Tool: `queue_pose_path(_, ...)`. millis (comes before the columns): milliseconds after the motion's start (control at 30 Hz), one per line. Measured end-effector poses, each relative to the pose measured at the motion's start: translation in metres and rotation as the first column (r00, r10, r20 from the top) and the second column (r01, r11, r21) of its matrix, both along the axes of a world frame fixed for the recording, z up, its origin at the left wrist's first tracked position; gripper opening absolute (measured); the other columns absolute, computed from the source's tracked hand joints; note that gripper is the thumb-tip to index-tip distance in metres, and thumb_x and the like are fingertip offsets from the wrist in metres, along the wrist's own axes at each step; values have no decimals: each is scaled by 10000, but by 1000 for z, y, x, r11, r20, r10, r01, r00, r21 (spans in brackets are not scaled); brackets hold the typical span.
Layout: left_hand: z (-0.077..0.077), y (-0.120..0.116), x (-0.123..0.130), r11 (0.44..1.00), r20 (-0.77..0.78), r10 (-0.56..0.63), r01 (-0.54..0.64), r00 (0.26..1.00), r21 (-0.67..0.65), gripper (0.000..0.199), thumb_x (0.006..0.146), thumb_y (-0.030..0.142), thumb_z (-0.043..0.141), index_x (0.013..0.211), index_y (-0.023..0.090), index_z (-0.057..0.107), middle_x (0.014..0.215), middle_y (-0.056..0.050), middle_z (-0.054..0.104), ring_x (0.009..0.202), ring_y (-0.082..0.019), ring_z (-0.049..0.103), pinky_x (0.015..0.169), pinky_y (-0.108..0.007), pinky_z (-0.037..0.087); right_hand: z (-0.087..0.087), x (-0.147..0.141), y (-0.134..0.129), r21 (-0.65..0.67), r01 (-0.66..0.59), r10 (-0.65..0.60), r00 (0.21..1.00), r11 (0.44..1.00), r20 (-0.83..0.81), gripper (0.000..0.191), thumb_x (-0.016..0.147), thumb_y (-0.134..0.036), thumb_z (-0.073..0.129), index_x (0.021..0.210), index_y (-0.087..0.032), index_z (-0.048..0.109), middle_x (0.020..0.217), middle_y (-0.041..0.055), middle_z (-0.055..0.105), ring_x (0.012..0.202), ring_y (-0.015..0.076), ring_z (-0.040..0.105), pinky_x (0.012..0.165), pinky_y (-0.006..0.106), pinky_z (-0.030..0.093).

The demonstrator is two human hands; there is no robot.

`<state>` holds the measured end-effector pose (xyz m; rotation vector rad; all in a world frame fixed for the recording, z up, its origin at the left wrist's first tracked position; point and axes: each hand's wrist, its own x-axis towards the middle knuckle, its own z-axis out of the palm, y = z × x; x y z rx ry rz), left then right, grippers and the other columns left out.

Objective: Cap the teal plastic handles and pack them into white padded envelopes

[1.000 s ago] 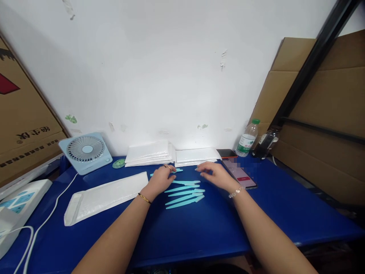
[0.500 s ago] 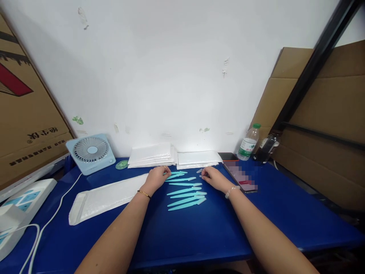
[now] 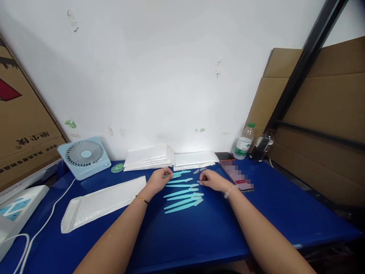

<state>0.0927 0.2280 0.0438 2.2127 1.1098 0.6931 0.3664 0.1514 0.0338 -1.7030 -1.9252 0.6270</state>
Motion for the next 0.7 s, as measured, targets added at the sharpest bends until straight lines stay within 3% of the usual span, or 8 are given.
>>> queue_pose_path(300, 1, -2, 1, 1000, -24, -18, 17, 1000, -21, 272, 795, 427, 496, 834, 190, 622, 797, -5, 656, 748, -153, 591, 674, -248, 427, 4, -5, -5, -71, -1, -4, 997, 997, -74, 89, 689, -113, 611, 755, -164, 642, 669, 0, 623, 618, 126, 566, 574, 230, 421)
queue_pose_path(500, 1, -3, 2, 999, -17, -31, 31, 999, -13, 279, 796, 425, 495, 833, 181, 625, 793, -14, 657, 755, -161, 594, 690, -261, 435, 8, -11, -7, 148, 24, 1, 986, 989, -166, 120, 787, -252, 577, 853, -182, 648, 680, -16, 608, 580, 112, 539, 573, 231, 418)
queue_pose_path(600, 1, -4, 2, 999, -14, -33, 32, 999, -12, 272, 797, 422, 498, 826, 182, 624, 796, -14, 659, 751, -160, 594, 690, -259, 438, 11, -17, -7, 160, 26, 15, 967, 987, -254, 247, 847, -338, 519, 987, -187, 656, 707, -1, 624, 538, 111, 537, 560, 239, 436)
queue_pose_path(700, 2, -5, 2, 999, -17, -39, 38, 999, -14, 259, 801, 412, 496, 827, 188, 624, 805, -11, 663, 759, -158, 596, 690, -254, 437, 11, -20, -7, 201, 19, 30, 971, 979, -236, 272, 860, -342, 506, 1029, -200, 664, 831, 29, 649, 581, 114, 566, 612, 256, 465)
